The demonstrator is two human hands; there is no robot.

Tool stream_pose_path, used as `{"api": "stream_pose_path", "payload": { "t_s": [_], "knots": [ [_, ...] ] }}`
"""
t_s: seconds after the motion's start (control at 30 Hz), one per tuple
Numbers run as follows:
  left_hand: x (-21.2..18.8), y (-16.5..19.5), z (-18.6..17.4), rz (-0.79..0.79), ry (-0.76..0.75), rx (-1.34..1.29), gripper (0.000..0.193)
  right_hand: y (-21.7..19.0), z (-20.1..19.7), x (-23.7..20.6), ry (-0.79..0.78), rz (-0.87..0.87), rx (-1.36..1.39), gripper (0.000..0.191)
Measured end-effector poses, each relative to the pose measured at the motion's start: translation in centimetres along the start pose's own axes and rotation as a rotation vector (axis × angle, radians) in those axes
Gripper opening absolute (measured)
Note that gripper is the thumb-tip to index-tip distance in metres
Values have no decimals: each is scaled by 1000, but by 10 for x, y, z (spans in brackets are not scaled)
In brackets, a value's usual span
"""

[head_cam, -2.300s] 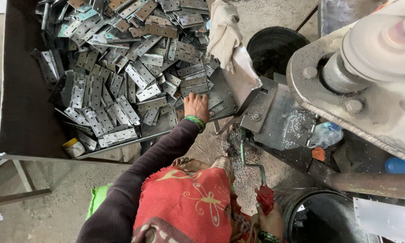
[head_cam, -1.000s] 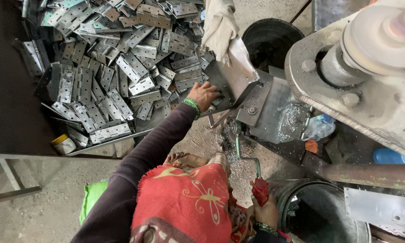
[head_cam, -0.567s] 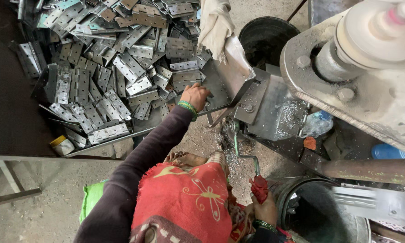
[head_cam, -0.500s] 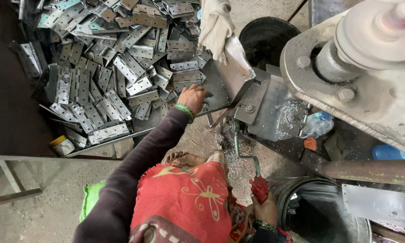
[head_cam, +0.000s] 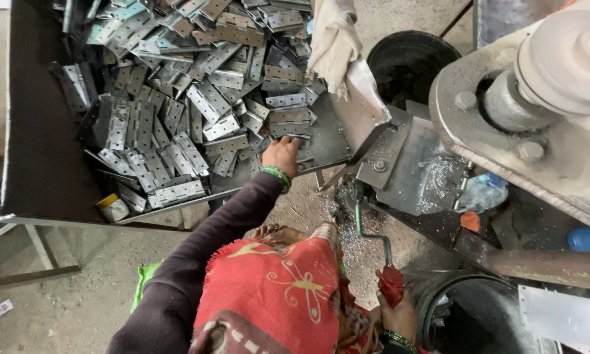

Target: The person repeatedly places rectangular metal plates into a press machine, operates the press with a lever, and removes the processed plates. The plates are handled one at a time and placed into a pile after processing.

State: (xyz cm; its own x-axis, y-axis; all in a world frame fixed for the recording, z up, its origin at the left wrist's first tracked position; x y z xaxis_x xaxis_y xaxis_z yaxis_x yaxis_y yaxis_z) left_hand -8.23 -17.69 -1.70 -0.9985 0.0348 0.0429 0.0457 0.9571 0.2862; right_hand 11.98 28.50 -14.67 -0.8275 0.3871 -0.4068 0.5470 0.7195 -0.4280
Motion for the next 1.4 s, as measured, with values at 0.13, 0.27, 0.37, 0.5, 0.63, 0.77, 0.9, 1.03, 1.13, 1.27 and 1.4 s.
{"api": "stream_pose_path", "payload": {
  "t_s": [0.13,0.27,0.37,0.5,0.63,0.77,0.9,1.03,1.13,1.27,1.4],
  "knots": [
    [-6,-1,1,64,150,-137,54,4,4,5,-5,4,-40,65],
    [6,-10,10,54,158,-426,44,8,6,7,-3,4,-41,61],
    [26,-16,5,31,186,-284,41,7,5,5,24,-13,-23,59],
    [45,-19,-11,96,176,88,64,7,3,1,18,-3,-5,59],
    [48,-20,2,142,-57,209,54,3,0,0,22,-23,32,60],
    [43,-18,3,180,35,144,43,1,2,3,16,-21,-6,59],
    [37,-16,13,169,20,241,53,6,4,4,-29,70,-123,67],
    [28,-8,1,187,144,211,32,1,-1,-1,1,-3,-18,56],
    [15,0,-30,200,296,110,10,-1,-3,-2,24,-22,13,54],
    [-8,26,-69,117,302,-43,21,-2,-3,0,34,-48,37,55],
    [-12,76,-58,-6,-117,-278,28,-1,-4,-1,38,-74,81,53]
  ]
}}
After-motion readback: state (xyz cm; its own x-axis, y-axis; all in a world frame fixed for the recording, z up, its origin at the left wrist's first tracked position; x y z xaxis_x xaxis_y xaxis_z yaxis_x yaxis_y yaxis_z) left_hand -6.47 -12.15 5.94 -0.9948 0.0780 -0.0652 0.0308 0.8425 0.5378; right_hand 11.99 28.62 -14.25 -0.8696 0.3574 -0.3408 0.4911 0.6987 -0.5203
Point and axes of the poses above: each hand's wrist, its own x-axis towards the middle knuckle, its own z-axis out of the palm, y = z × x, the point moved 7 cm from there along x, towards the middle knuckle, and after that the axes turned 11 degrees about z, right-handed, at the moved point
